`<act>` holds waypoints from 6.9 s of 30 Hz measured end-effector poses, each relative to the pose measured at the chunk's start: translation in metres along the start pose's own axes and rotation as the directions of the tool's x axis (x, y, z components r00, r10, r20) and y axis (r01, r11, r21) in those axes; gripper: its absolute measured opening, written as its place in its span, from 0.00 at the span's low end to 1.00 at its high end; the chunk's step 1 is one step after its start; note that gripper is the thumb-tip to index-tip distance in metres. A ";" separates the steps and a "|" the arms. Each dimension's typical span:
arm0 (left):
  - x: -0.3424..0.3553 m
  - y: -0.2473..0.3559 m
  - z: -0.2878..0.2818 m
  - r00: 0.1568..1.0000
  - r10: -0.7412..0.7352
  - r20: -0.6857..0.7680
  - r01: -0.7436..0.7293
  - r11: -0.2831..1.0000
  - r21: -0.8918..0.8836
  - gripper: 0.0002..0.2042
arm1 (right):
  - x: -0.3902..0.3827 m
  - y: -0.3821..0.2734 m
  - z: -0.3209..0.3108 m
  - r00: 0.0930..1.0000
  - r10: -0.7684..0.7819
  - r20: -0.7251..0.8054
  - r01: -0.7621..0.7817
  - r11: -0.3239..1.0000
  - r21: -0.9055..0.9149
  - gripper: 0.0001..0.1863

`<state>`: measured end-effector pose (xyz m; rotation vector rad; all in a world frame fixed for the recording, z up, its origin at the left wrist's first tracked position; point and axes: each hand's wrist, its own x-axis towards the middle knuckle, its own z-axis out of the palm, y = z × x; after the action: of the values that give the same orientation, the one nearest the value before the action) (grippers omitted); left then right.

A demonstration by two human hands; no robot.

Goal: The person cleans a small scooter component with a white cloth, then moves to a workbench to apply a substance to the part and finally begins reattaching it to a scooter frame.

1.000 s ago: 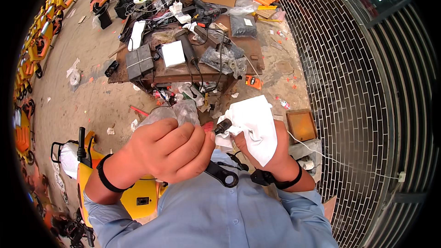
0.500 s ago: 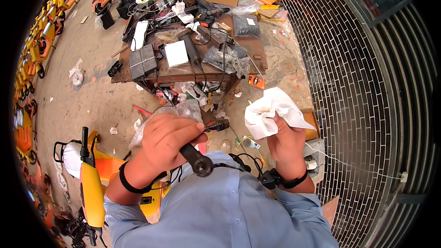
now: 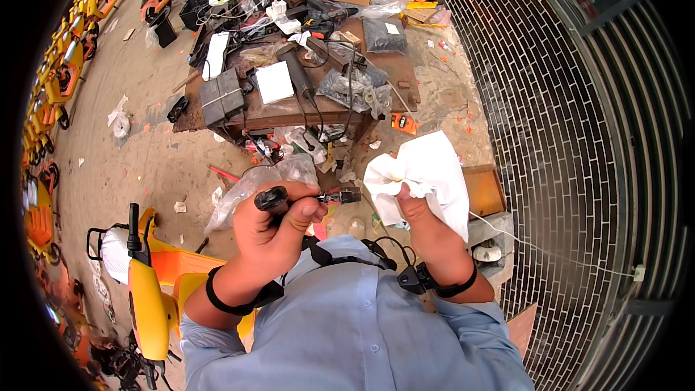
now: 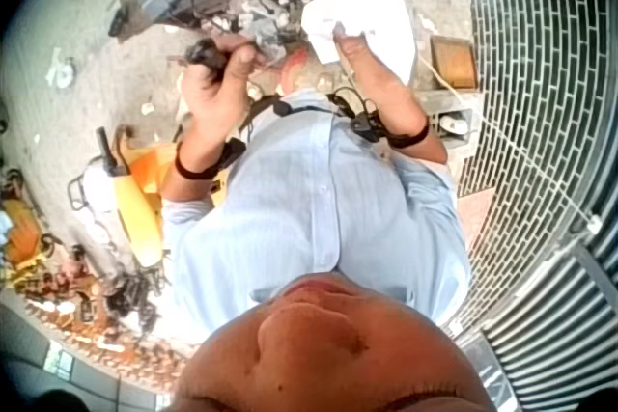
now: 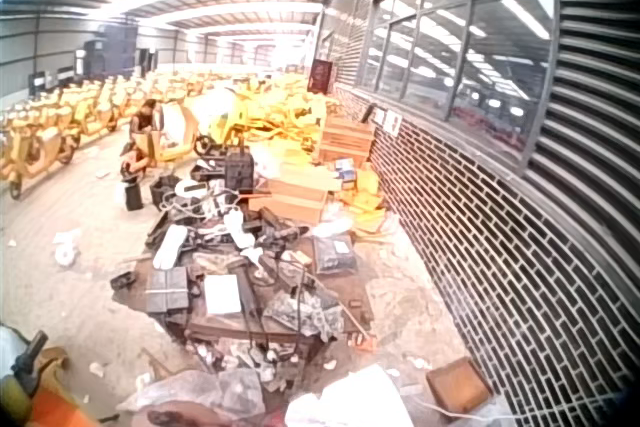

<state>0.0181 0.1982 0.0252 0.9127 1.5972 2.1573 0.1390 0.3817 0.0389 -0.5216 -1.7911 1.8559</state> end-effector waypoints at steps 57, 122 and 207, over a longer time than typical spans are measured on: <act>0.014 -0.030 -0.017 0.748 0.561 0.354 -0.652 0.522 0.551 0.17 | 0.035 -0.002 0.003 0.999 -0.003 -0.047 0.001 0.999 -0.046 0.11; 0.010 0.017 -0.004 0.603 -0.744 0.289 0.782 0.623 -0.028 0.10 | 0.042 -0.011 0.022 0.558 -0.443 0.702 0.830 0.317 -0.460 0.24; 0.016 0.001 0.010 0.775 -0.621 0.116 0.610 0.783 0.120 0.08 | 0.059 0.005 0.008 0.974 0.011 0.225 -0.049 0.985 0.164 0.18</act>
<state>0.0129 0.2147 0.0331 0.4495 1.6179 1.5373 0.0868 0.4105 0.0381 -0.2876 -1.7490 2.1361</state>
